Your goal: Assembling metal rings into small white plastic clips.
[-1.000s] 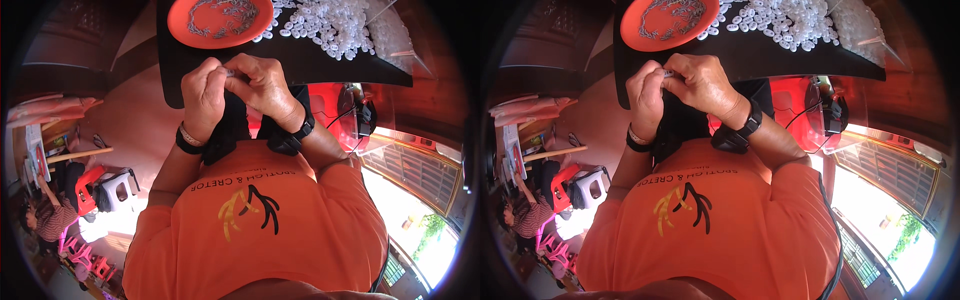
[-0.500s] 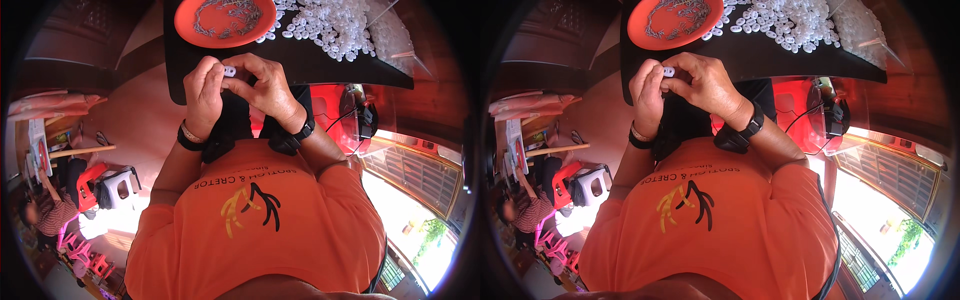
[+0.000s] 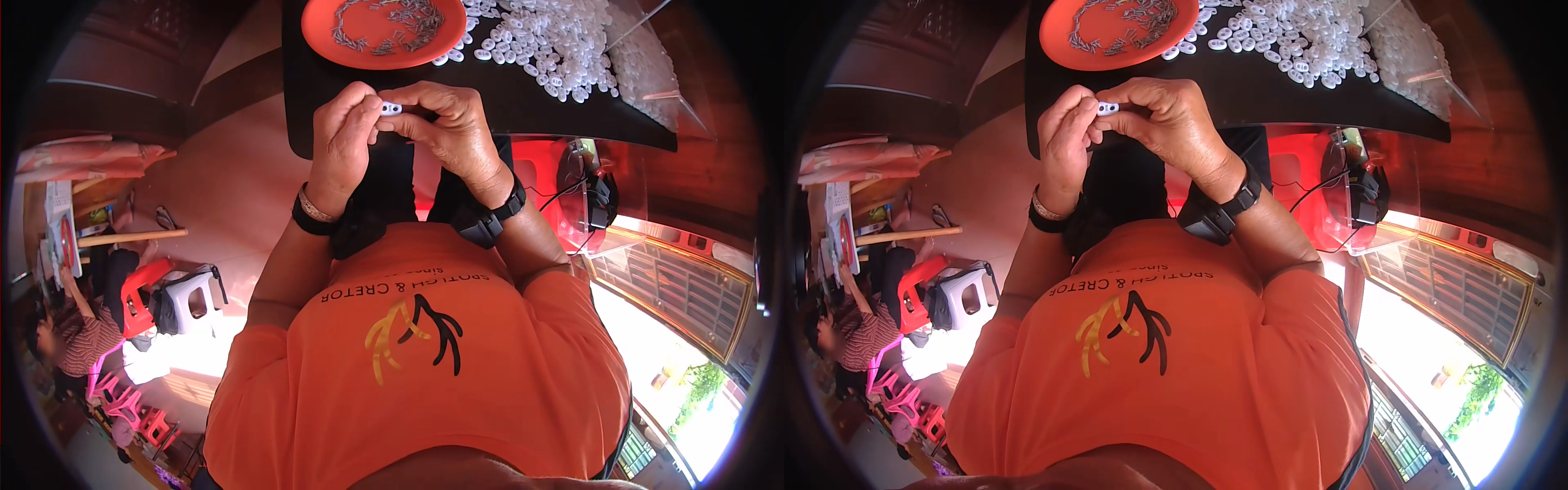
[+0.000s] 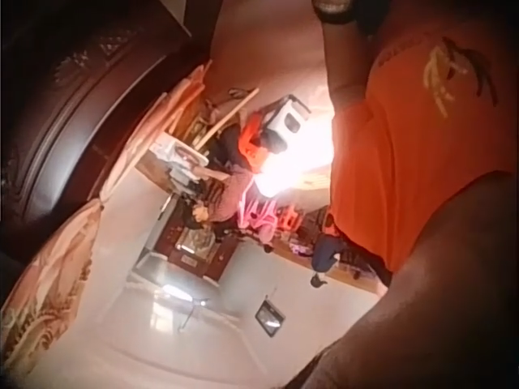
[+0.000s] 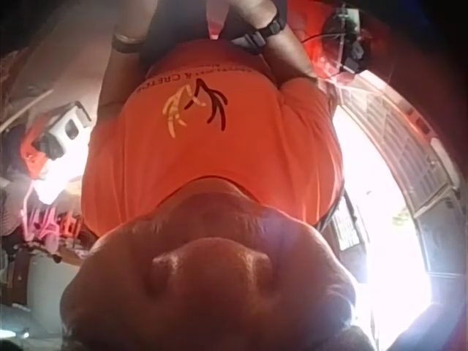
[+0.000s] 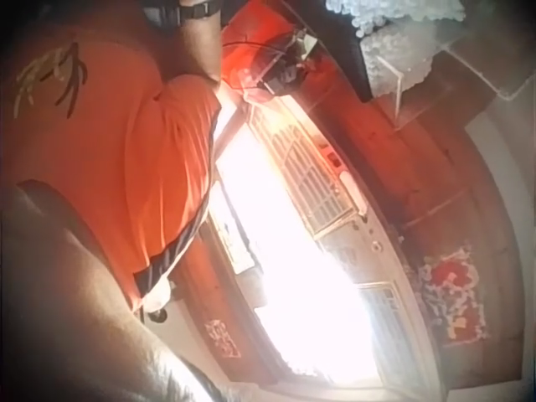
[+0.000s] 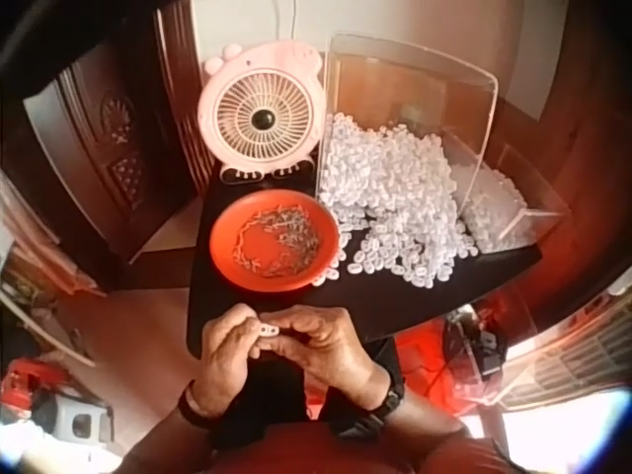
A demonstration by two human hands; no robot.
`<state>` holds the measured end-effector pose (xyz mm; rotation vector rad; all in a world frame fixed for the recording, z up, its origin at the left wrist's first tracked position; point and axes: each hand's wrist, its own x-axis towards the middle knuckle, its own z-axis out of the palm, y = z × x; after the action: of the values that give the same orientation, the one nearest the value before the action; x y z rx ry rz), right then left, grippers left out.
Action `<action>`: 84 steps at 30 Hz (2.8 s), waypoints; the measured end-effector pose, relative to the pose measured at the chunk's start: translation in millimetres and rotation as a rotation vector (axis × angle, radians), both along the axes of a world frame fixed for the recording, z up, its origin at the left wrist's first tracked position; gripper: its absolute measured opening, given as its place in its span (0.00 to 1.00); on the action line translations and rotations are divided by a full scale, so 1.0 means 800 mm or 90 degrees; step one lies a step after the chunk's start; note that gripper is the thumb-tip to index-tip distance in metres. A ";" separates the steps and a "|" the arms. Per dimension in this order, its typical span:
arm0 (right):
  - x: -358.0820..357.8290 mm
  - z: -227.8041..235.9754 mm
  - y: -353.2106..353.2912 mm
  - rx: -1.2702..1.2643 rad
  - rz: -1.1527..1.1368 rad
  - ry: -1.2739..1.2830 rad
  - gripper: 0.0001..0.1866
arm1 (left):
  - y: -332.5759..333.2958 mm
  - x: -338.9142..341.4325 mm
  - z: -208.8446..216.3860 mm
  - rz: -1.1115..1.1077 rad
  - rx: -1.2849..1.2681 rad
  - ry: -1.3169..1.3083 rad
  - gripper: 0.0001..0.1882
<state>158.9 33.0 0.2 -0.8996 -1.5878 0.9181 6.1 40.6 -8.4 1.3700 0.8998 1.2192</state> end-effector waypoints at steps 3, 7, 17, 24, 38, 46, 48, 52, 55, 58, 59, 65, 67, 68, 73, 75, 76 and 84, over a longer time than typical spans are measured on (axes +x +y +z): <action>0.000 -0.003 0.000 0.014 0.007 0.002 0.10 | -0.001 -0.001 0.003 -0.010 -0.009 0.012 0.11; 0.000 -0.002 -0.001 -0.004 -0.004 -0.006 0.10 | -0.001 0.000 0.010 -0.007 -0.010 0.007 0.12; 0.005 0.004 -0.007 -0.103 0.015 -0.035 0.15 | -0.004 -0.002 0.008 0.013 -0.009 0.013 0.09; 0.008 0.000 -0.006 0.069 -0.060 -0.067 0.11 | -0.003 -0.002 -0.007 0.001 0.057 0.053 0.09; 0.309 0.037 -0.174 -0.171 -0.655 -0.530 0.11 | -0.001 0.013 0.001 -0.033 0.062 0.057 0.09; 0.434 -0.110 -0.264 -0.520 -0.481 -0.832 0.08 | 0.004 0.013 -0.001 -0.032 0.053 0.078 0.09; 0.440 -0.118 -0.265 -0.562 -0.475 -0.852 0.09 | 0.003 0.012 0.001 -0.027 0.051 0.075 0.09; 0.428 -0.090 -0.239 -0.490 -0.505 -0.913 0.12 | 0.003 0.003 0.003 -0.021 0.034 0.082 0.08; 0.382 -0.031 -0.205 -0.424 -0.532 -0.882 0.11 | -0.001 0.003 0.006 -0.023 0.020 0.072 0.06; 0.333 0.008 -0.167 -0.208 -0.527 -0.706 0.08 | -0.004 0.003 0.008 -0.031 0.022 0.080 0.08; 0.313 0.023 -0.151 -0.137 -0.489 -0.644 0.08 | -0.003 0.002 0.006 -0.039 0.027 0.084 0.09; 0.172 0.065 -0.032 0.000 -0.220 -0.419 0.08 | -0.002 -0.002 -0.003 -0.035 0.063 0.087 0.10; 0.138 0.065 0.001 0.051 -0.155 -0.467 0.07 | 0.000 -0.003 -0.007 -0.045 0.076 0.076 0.10; 0.126 0.063 0.017 0.092 -0.131 -0.506 0.07 | 0.000 -0.002 -0.004 -0.044 0.078 0.072 0.09; 0.114 0.042 0.058 0.227 -0.206 -0.703 0.07 | 0.002 0.000 -0.001 -0.054 0.086 0.065 0.09; 0.126 0.042 0.064 0.202 -0.242 -0.733 0.07 | 0.000 -0.002 -0.001 -0.063 0.079 0.062 0.09; 0.131 0.043 0.066 0.188 -0.218 -0.736 0.07 | -0.001 -0.002 0.001 -0.058 0.078 0.058 0.09; 0.135 0.051 0.074 0.172 -0.186 -0.817 0.08 | -0.002 -0.001 0.007 -0.058 0.102 0.083 0.08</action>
<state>266.6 92.2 40.8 -1.6015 -2.4234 -0.2251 5.0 39.1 -3.0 1.6170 0.8342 1.1622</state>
